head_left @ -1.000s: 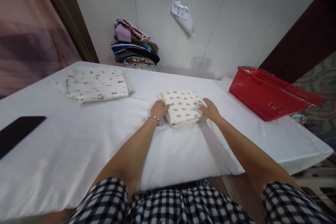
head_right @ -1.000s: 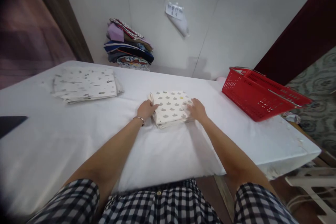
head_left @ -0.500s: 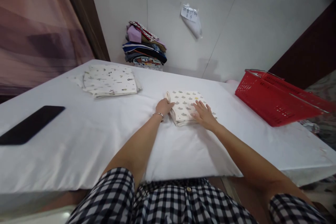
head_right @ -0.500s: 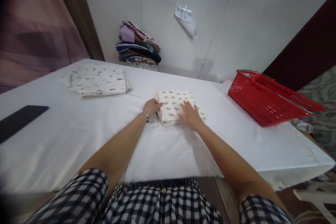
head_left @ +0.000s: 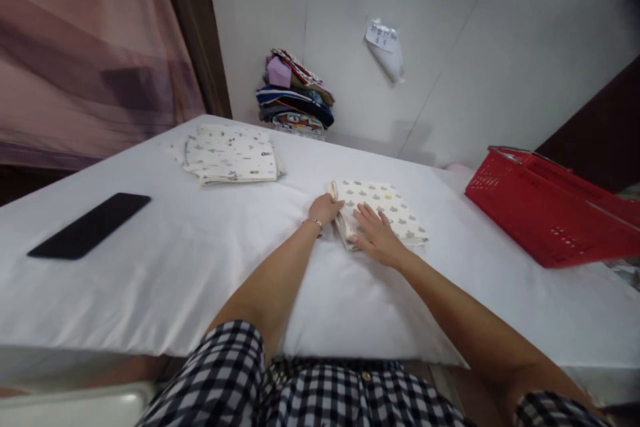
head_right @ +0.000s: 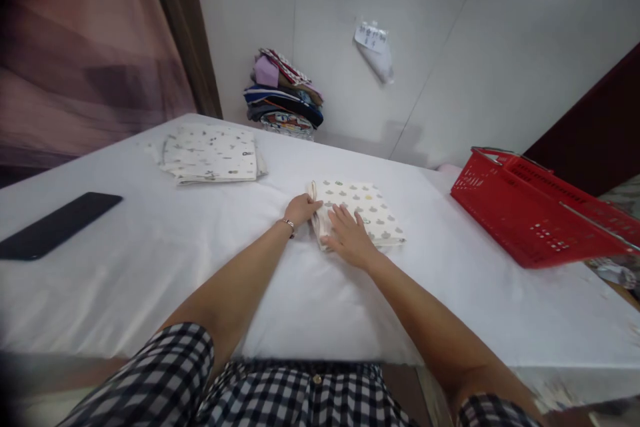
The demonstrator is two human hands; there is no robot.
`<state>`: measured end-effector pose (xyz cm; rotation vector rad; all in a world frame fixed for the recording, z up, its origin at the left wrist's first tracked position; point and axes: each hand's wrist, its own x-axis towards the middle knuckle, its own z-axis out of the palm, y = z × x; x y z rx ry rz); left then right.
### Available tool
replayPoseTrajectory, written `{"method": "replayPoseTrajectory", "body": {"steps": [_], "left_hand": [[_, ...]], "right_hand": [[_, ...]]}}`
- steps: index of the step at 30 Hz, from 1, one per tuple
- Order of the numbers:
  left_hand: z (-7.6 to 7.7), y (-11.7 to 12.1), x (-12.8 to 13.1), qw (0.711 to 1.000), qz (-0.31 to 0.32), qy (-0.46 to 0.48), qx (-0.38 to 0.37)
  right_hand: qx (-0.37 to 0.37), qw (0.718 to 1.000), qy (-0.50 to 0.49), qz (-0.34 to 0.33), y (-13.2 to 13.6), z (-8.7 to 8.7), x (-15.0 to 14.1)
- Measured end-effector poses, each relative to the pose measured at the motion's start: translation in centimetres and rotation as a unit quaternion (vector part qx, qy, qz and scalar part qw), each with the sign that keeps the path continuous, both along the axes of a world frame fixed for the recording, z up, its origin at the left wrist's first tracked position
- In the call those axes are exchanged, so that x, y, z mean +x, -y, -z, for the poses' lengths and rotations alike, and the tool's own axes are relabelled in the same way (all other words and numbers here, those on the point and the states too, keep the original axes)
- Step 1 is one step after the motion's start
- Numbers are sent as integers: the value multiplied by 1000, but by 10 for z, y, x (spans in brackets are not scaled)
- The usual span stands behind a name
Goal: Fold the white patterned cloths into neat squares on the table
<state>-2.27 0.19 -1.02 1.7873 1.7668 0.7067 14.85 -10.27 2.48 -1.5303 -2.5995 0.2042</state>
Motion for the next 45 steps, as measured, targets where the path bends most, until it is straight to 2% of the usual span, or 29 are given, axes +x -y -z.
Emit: {"method": "replayPoseTrajectory", "body": {"steps": [5,9,14,17,20,24,28,33,36,41,45], "left_hand": [[1,-1,-3,1000,-4,19,8],[1,0,-5,999,-18,34,0],[4,2,-4,997,-50,51,18],[5,2,-3,997,-47,53,22],[5,3,-3,997,-51,52,18],[4,2,-3,998,-49,47,12],[2,2,-5,998,-46,46,0],[0,0,-7,998,-52,42,-7],[-2,-1,-7,998,-46,35,-5],[-3,1,-5,999,-45,21,-1],[-3,1,-4,999,-53,13,1]], "right_hand": [[33,997,47,-58,0,24,-27],[50,996,45,-63,4,35,-27],[-21,997,-10,-75,-6,19,-19],[-29,996,-85,-21,-30,5,-17],[11,992,-122,41,-68,-2,-20],[53,996,-59,45,-119,-1,-34],[51,998,13,37,-147,12,-53],[34,999,15,33,-157,30,-60],[23,999,7,31,-159,33,-60],[-23,999,-17,29,-161,17,-56],[-16,997,-26,75,-156,5,-23]]}}
